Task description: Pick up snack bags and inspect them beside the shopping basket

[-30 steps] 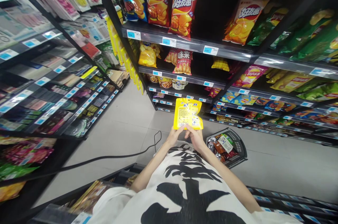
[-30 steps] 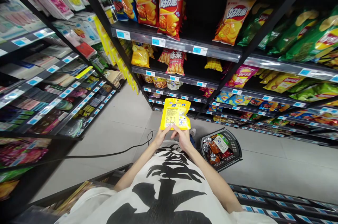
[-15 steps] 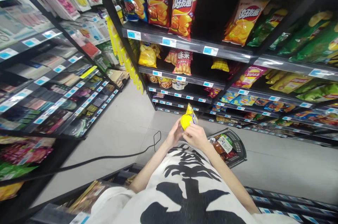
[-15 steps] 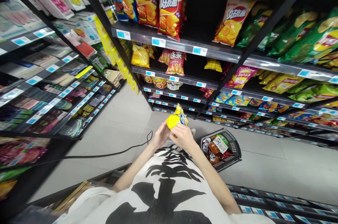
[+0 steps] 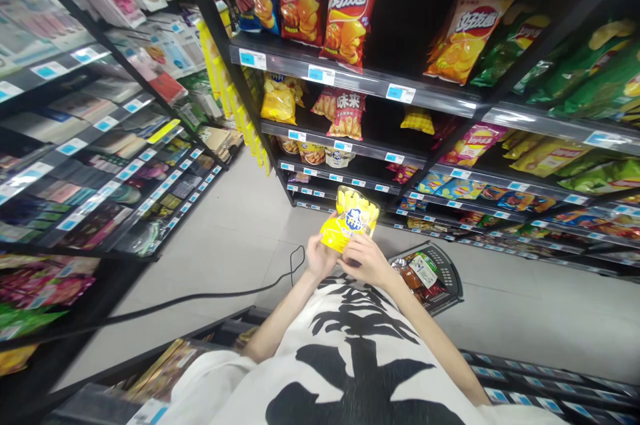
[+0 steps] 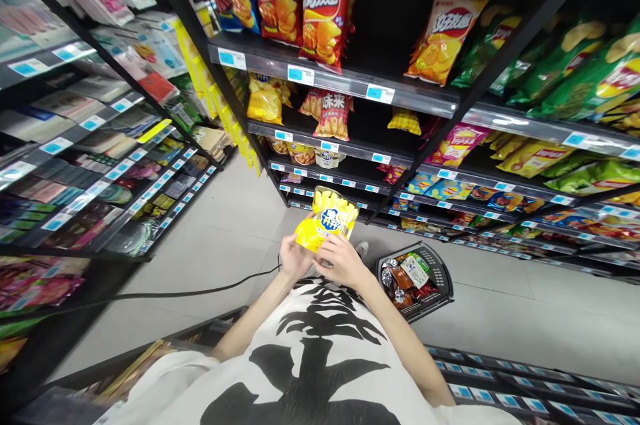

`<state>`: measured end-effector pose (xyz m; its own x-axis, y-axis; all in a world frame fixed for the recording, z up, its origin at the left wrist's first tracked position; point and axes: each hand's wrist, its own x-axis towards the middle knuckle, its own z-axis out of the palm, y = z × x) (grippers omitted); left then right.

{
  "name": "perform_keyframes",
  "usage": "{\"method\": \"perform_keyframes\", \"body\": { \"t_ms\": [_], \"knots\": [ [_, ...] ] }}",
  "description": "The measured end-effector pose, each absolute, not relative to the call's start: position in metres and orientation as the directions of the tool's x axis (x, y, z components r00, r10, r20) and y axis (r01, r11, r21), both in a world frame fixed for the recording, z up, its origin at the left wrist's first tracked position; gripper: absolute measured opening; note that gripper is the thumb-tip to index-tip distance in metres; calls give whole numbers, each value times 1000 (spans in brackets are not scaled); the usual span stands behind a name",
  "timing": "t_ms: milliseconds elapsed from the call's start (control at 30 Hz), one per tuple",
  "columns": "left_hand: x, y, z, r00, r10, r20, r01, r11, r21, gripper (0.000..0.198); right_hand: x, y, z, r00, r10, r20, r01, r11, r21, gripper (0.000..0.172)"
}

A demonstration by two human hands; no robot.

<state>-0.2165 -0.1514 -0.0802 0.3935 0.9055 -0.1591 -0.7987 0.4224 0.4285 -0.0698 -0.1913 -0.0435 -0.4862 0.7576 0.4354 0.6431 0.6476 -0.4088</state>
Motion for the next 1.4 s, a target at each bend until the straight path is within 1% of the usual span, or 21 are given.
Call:
{"method": "perform_keyframes", "body": {
  "t_ms": [67, 100, 167, 200, 233, 267, 300, 333, 367, 400, 433, 500, 667, 800, 967, 1133, 1200, 1333, 1400],
  "knots": [
    [-218, -150, -81, 382, 903, -197, -822, 430, 374, 68, -69, -192, -44, -348, 787, 509, 606, 603, -519, 21],
    [-218, -150, -82, 381, 902, -204, -832, 431, 349, 67, -69, -191, -45, -227, 805, 548, 611, 556, -564, 21],
    [-220, -150, -85, 392, 899, -197, -848, 436, 300, 64, -66, -189, -47, 98, 814, 572, 635, 392, -666, 17],
    [-221, -150, -87, 399, 897, -189, -853, 439, 282, 63, -65, -187, -47, 263, 800, 539, 610, 294, -736, 22],
    [-222, -150, -88, 410, 893, -184, -853, 447, 269, 62, -65, -185, -48, 400, 789, 467, 537, 211, -817, 35],
    [-222, -150, -90, 424, 887, -185, -848, 460, 262, 62, -65, -184, -48, 497, 788, 364, 410, 156, -898, 52],
    [-222, -150, -91, 442, 876, -193, -838, 480, 261, 61, -65, -183, -48, 542, 807, 235, 240, 119, -963, 66],
    [-222, -150, -93, 462, 863, -205, -823, 504, 264, 62, -67, -182, -48, 536, 839, 94, 46, 83, -996, 73],
    [-222, -149, -94, 483, 849, -216, -805, 527, 272, 62, -69, -182, -47, 495, 868, -41, -142, 34, -989, 73],
    [-222, -149, -95, 502, 836, -223, -787, 548, 283, 63, -71, -182, -47, 444, 882, -158, -294, -23, -955, 70],
    [-221, -149, -95, 519, 824, -228, -769, 566, 296, 63, -73, -182, -46, 401, 881, -251, -399, -79, -913, 67],
    [-219, -148, -97, 539, 807, -239, -732, 590, 341, 64, -77, -183, -44, 372, 855, -360, -496, -145, -856, 62],
    [-214, -149, -103, 510, 817, -270, -600, 562, 569, 63, -78, -184, -37, 431, 807, -404, -548, -121, -828, 55],
    [-212, -151, -106, 532, 804, -264, -503, 551, 666, 64, -76, -184, -35, 472, 783, -405, -567, -82, -819, 55],
    [-212, -152, -108, 594, 750, -290, -380, 579, 721, 71, -73, -184, -35, 511, 767, -387, -528, -75, -846, 52],
    [-215, -153, -112, 594, 737, -323, -334, 591, 734, 70, -71, -184, -35, 495, 767, -408, -526, -108, -843, 51],
    [-216, -153, -110, 606, 730, -316, -315, 584, 748, 72, -71, -184, -35, 494, 765, -413, -532, -110, -839, 50],
    [-218, -153, -103, 688, 671, -278, -272, 593, 758, 80, -70, -184, -36, 472, 780, -410, -534, -117, -837, 48],
    [-218, -154, -101, 712, 648, -272, -262, 603, 753, 78, -70, -184, -36, 468, 785, -406, -530, -118, -840, 48]
  ]
}}
